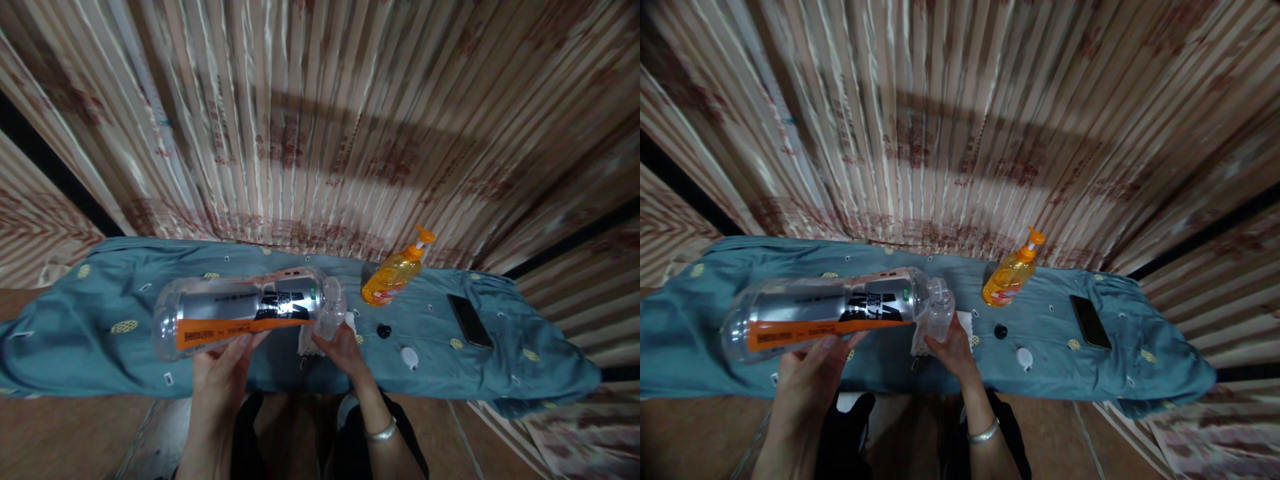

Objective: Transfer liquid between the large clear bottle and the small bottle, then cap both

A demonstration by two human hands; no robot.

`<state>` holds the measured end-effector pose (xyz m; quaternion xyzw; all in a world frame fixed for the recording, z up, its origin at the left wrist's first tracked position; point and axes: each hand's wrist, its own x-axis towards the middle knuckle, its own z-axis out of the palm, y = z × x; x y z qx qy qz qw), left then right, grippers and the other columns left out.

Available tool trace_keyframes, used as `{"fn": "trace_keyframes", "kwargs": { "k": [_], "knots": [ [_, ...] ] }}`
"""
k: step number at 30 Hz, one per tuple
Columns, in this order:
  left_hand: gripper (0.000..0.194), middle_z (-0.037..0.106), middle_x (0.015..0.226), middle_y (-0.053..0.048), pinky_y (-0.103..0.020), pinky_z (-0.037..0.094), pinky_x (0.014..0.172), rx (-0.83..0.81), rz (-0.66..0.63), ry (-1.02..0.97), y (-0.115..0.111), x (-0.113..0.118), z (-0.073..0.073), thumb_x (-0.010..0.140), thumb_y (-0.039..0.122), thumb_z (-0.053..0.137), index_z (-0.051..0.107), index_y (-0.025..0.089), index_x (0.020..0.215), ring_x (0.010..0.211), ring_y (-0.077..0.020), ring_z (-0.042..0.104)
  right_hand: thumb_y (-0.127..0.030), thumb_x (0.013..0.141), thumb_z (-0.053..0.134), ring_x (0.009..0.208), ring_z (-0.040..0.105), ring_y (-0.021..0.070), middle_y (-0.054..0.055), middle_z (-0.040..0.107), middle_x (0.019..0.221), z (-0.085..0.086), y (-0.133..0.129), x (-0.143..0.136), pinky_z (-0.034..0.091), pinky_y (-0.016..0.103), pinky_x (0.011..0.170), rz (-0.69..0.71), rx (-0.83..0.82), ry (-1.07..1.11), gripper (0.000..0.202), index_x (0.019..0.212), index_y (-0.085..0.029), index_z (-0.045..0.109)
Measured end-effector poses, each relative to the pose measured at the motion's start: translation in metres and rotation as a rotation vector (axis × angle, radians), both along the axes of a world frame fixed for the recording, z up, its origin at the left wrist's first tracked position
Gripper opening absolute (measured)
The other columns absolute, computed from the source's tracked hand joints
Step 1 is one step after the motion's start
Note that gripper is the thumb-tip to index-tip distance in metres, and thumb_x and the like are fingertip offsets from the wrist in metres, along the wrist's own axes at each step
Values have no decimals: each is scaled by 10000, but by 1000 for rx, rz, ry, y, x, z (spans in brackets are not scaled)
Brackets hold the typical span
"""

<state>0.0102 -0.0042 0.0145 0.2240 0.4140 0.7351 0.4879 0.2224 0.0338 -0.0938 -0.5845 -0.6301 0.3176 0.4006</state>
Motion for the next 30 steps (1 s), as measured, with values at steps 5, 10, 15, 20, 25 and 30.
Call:
{"fn": "trace_keyframes", "kwargs": {
  "k": [5, 10, 15, 20, 25, 30],
  "knots": [
    [373, 689, 635, 7, -622, 550, 927, 27, -20, -35, 1, 1, -2, 505, 297, 940, 682, 188, 751, 717, -258, 726, -263, 768, 736, 968, 750, 284, 105, 778, 1018, -1, 0, 0, 600, 440, 897, 1, 2, -20, 359, 1108, -178, 656],
    [396, 702, 649, -12, -585, 596, 843, 20, -43, -30, 1, -2, -6, 498, 230, 923, 691, 205, 819, 783, -324, 743, -271, 770, 729, 1017, 736, 293, 102, 767, 1051, -1, 0, 0, 586, 481, 932, 8, 28, -5, 307, 1056, -189, 656],
    [396, 727, 701, -27, -591, 587, 862, 9, -51, -22, -1, -3, -5, 520, 211, 913, 690, 214, 847, 888, -361, 742, -271, 773, 730, 1043, 726, 286, 102, 768, 1050, -2, 0, 0, 572, 472, 963, 9, 23, 10, 284, 1036, -191, 658],
    [495, 766, 835, -71, -604, 590, 845, 1, -44, -7, -1, -1, 0, 493, 248, 924, 707, 218, 937, 932, -390, 732, -274, 782, 728, 991, 743, 282, 96, 774, 1037, -2, 0, 0, 590, 471, 925, 15, 27, 20, 317, 1080, -196, 654],
    [505, 776, 873, -71, -580, 601, 830, 7, -48, -1, -1, -2, -2, 503, 254, 917, 712, 219, 963, 900, -372, 740, -271, 770, 735, 1004, 742, 288, 107, 771, 1059, 1, 0, 0, 584, 459, 944, 9, 12, 11, 358, 1110, -190, 653],
    [479, 773, 851, -74, -582, 599, 837, 9, -47, -7, -1, -2, -4, 502, 233, 912, 718, 214, 940, 928, -385, 733, -290, 761, 746, 961, 752, 284, 91, 777, 1047, 1, 1, 0, 605, 455, 904, 14, -13, 44, 370, 1107, -196, 656]
  ]
}}
